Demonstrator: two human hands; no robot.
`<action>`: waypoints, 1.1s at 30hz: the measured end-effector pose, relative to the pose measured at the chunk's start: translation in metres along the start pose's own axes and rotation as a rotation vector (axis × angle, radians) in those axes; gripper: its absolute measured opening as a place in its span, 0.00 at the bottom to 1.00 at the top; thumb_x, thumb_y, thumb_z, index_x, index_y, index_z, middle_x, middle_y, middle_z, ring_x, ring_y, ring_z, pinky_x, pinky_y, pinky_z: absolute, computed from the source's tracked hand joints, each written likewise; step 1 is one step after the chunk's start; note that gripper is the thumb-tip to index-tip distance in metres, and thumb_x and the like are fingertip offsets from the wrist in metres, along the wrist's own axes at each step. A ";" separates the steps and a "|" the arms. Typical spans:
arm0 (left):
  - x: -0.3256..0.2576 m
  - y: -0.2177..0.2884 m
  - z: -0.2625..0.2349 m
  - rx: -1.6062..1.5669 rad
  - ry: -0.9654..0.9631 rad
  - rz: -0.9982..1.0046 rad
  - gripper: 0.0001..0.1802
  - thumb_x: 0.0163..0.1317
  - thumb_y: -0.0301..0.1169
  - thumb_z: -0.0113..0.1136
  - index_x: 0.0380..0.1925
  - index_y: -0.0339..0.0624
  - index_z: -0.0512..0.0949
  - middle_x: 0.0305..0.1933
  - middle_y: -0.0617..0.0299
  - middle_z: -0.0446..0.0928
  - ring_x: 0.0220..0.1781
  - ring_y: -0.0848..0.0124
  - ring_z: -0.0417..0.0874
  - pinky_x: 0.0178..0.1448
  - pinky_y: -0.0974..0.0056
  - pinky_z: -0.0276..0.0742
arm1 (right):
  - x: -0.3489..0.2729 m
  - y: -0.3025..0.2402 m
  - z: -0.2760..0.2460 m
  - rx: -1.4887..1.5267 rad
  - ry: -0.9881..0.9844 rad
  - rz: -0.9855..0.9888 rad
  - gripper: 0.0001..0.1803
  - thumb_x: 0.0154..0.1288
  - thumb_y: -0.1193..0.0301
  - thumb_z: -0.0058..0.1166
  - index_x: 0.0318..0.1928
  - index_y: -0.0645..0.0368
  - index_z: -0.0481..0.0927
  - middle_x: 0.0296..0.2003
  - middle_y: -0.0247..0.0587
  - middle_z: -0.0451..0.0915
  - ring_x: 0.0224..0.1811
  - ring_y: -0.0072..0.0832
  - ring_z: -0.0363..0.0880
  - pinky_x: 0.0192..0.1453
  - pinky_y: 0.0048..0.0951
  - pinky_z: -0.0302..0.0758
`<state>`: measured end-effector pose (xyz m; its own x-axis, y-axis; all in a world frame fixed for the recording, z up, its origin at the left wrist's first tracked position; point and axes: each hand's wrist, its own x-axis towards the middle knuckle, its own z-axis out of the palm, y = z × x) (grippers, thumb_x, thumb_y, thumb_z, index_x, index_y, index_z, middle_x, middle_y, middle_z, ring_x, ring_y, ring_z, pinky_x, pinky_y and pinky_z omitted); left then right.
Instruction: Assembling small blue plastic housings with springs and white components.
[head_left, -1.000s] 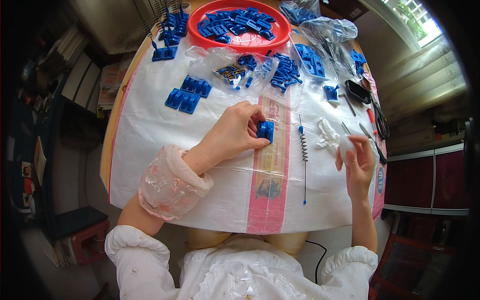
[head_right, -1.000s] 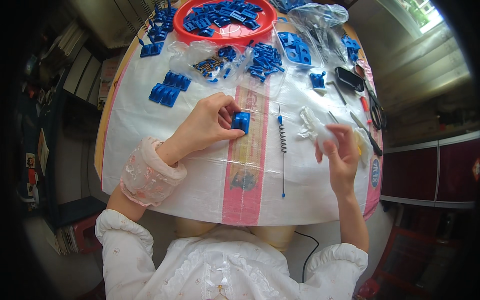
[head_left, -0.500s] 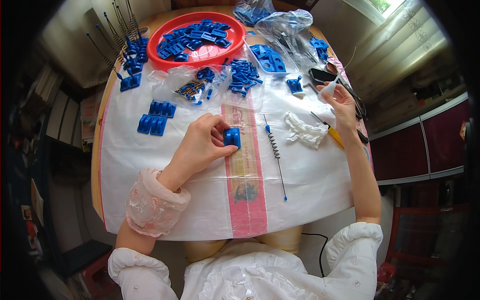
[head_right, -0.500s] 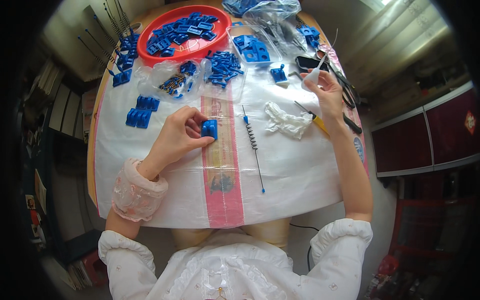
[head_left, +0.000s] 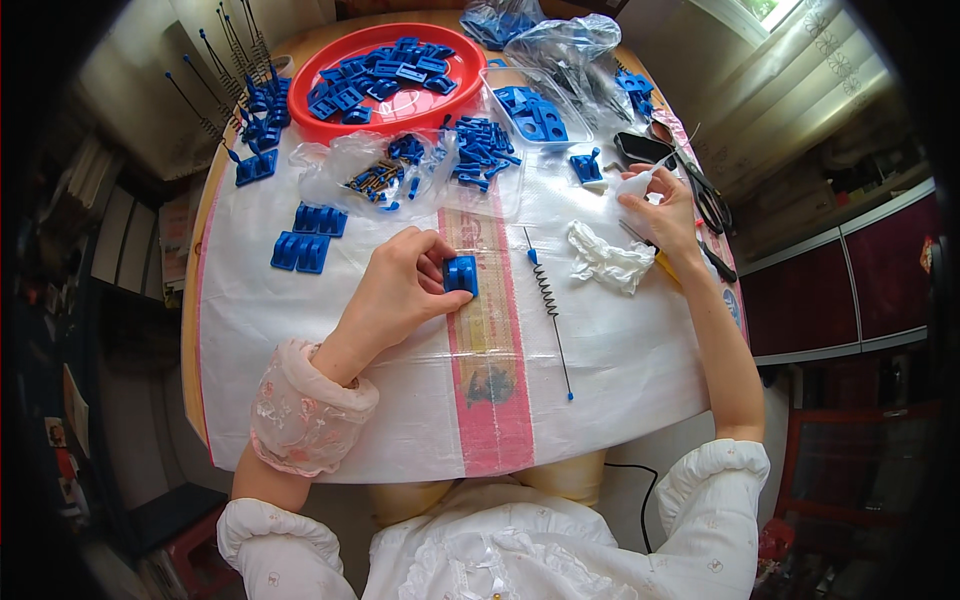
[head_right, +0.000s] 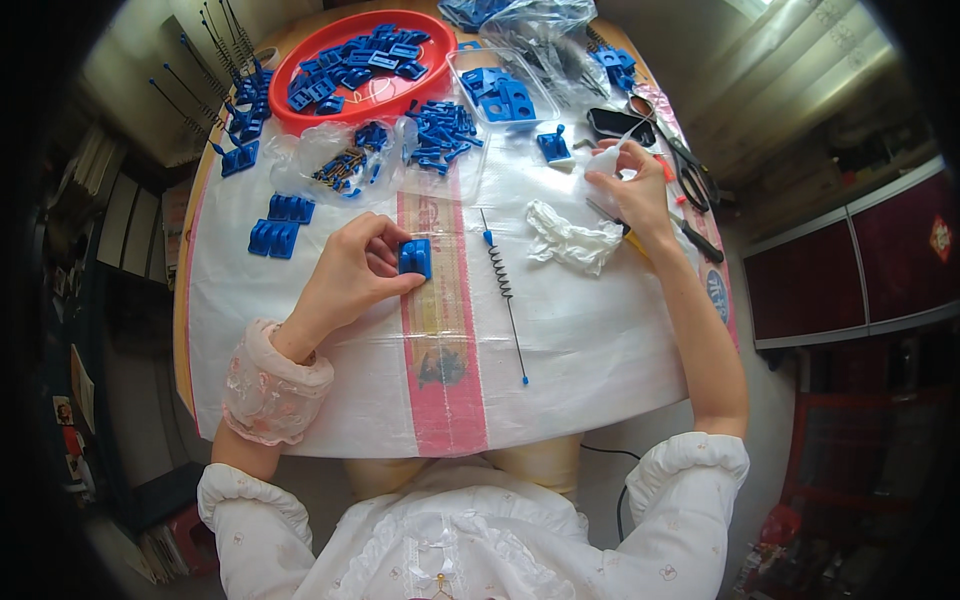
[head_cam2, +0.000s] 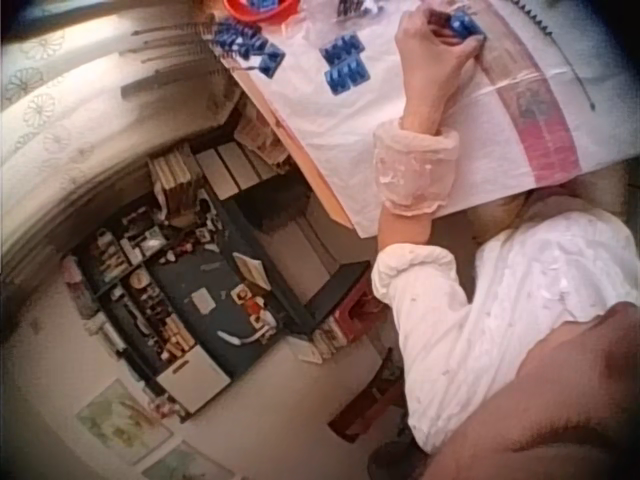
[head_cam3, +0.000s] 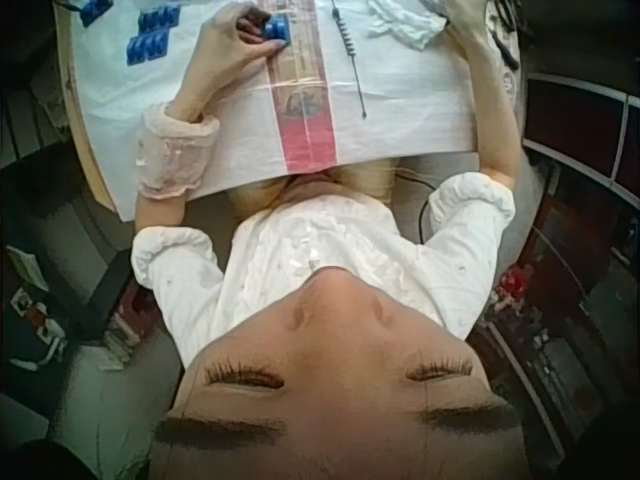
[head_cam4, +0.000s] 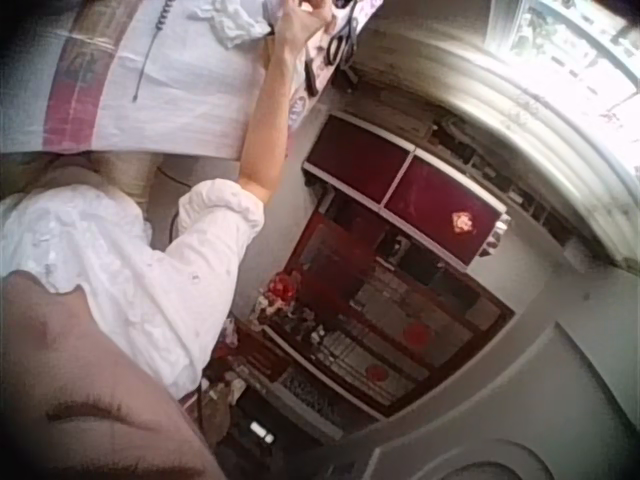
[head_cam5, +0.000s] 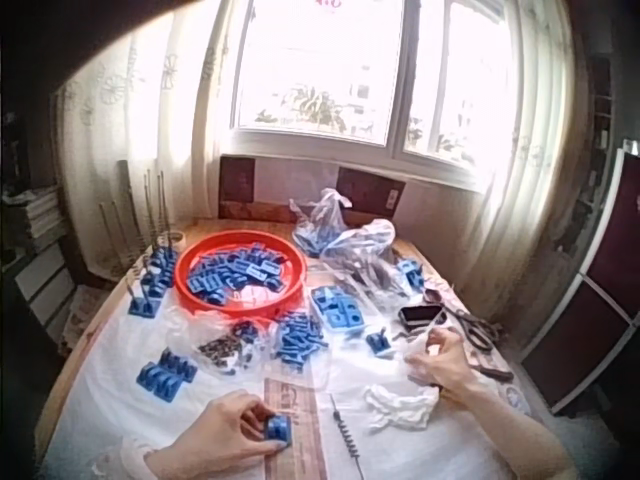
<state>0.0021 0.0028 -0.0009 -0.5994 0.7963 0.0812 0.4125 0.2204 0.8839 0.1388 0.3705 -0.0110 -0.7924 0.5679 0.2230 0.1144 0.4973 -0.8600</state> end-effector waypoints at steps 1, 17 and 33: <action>0.000 -0.001 0.000 -0.002 0.003 0.006 0.20 0.48 0.25 0.80 0.41 0.32 0.82 0.37 0.61 0.79 0.36 0.76 0.82 0.42 0.72 0.85 | -0.002 -0.005 -0.002 -0.069 0.049 -0.033 0.25 0.53 0.75 0.74 0.53 0.62 0.81 0.43 0.37 0.88 0.42 0.19 0.81 0.45 0.22 0.76; 0.000 -0.001 0.000 -0.023 0.010 -0.005 0.22 0.46 0.25 0.81 0.40 0.31 0.81 0.39 0.56 0.79 0.35 0.71 0.85 0.42 0.70 0.86 | -0.069 -0.095 0.057 -0.888 -0.504 -1.272 0.16 0.61 0.71 0.61 0.51 0.57 0.85 0.57 0.41 0.80 0.48 0.27 0.80 0.51 0.31 0.79; -0.001 -0.004 0.000 -0.020 0.014 0.012 0.22 0.47 0.25 0.81 0.41 0.32 0.81 0.37 0.59 0.79 0.35 0.74 0.84 0.41 0.71 0.85 | -0.072 -0.100 0.068 -0.073 -0.198 -0.444 0.15 0.58 0.85 0.64 0.47 0.68 0.83 0.39 0.44 0.87 0.41 0.30 0.87 0.48 0.29 0.82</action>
<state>0.0014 0.0012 -0.0050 -0.6039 0.7910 0.0984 0.4060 0.1990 0.8919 0.1436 0.2354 0.0275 -0.8720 0.1583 0.4632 -0.2245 0.7116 -0.6658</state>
